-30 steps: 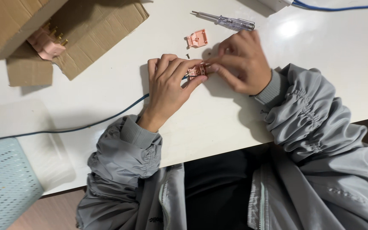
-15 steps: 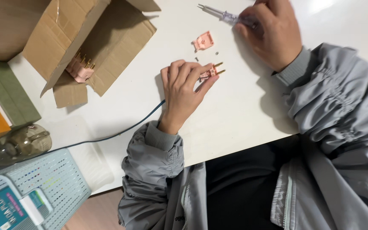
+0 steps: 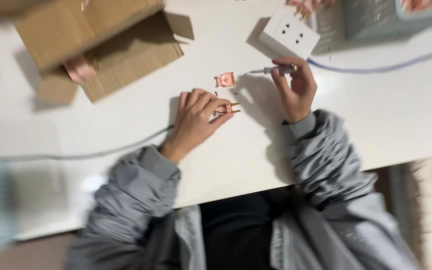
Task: The person assembles a power plug by inserting the wires into the terminals, tightening the screws with a screwdriver, and then fitting the outer casing over the internal components.
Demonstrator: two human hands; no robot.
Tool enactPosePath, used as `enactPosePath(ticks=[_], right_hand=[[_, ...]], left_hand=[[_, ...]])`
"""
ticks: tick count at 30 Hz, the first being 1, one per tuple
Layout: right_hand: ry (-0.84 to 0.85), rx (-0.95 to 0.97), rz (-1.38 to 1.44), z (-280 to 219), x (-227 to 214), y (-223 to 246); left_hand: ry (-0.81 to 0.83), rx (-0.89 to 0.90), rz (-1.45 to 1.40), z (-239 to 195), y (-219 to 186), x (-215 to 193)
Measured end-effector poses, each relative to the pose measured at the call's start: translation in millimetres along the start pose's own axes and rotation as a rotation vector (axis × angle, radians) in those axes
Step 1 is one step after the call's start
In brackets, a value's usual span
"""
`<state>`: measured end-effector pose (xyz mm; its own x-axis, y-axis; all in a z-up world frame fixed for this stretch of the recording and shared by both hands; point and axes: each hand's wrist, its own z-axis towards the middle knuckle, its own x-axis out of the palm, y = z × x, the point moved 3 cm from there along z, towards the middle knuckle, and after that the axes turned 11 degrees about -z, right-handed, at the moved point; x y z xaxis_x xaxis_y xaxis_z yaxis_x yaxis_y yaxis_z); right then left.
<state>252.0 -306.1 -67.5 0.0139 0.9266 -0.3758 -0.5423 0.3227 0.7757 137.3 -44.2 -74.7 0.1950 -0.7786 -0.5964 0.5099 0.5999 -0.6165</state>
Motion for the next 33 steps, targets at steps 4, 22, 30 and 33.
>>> enactPosePath(ticks=[4,22,30,33], right_hand=[[0.035,-0.064,0.077,0,8,31],[0.187,-0.275,0.118,-21,25,42],[0.218,-0.312,0.128,-24,34,51],[0.324,-0.233,0.059,-25,25,54]], left_hand=[[-0.056,-0.019,0.008,-6,3,2],[-0.029,-0.004,0.029,1,0,0],[0.005,-0.025,0.003,0,1,0],[0.053,0.026,0.122,3,-2,-6]])
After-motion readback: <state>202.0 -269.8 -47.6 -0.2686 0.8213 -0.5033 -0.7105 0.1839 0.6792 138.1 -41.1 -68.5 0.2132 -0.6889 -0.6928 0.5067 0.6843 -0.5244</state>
